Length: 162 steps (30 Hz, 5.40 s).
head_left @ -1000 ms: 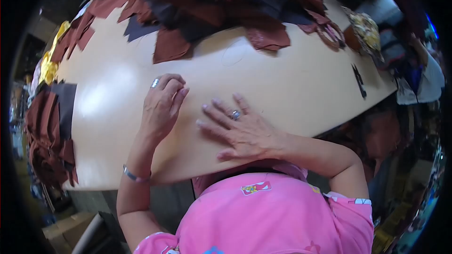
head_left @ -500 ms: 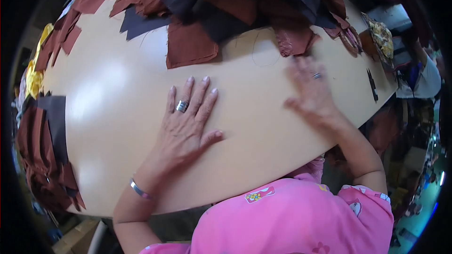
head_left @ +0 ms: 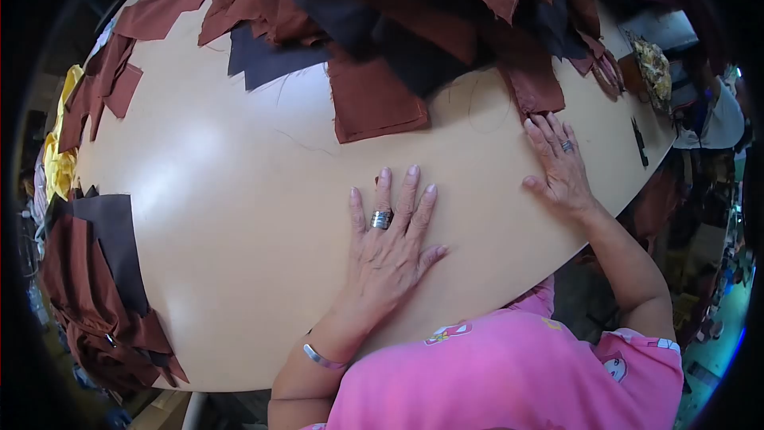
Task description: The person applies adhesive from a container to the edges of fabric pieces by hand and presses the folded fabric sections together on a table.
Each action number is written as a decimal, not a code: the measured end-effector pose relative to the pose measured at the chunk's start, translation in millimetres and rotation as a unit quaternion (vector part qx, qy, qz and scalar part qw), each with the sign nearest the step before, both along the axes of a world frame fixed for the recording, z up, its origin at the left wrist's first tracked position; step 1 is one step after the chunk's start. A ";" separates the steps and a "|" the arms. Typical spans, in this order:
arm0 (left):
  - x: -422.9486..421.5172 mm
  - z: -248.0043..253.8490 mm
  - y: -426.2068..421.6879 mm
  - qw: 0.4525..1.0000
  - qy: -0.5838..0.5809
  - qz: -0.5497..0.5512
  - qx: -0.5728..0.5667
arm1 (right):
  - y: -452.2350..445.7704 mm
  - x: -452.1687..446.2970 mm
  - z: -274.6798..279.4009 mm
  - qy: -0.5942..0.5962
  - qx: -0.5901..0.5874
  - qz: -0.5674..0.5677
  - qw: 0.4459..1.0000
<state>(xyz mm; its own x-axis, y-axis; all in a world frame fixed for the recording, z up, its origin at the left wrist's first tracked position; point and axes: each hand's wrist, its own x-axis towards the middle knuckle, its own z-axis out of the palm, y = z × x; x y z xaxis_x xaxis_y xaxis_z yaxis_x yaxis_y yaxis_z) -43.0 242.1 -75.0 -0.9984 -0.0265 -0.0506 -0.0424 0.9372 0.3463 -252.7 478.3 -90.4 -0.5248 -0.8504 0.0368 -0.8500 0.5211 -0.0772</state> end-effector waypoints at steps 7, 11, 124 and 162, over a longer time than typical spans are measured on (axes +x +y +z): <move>2.3 1.8 1.7 1.000 0.016 0.003 -0.001 | -1.7 2.3 4.1 -0.016 0.009 0.001 1.000; 2.7 2.2 5.1 0.999 0.020 0.005 -0.035 | -4.4 7.4 10.7 -0.041 -0.003 -0.028 0.999; -10.7 -7.9 -8.7 0.989 0.030 0.093 -0.113 | 79.5 33.4 8.3 -0.029 -0.061 -0.036 0.997; -33.6 105.8 52.3 0.818 0.069 -0.127 0.557 | 121.0 -21.2 37.9 0.067 0.012 -0.394 0.917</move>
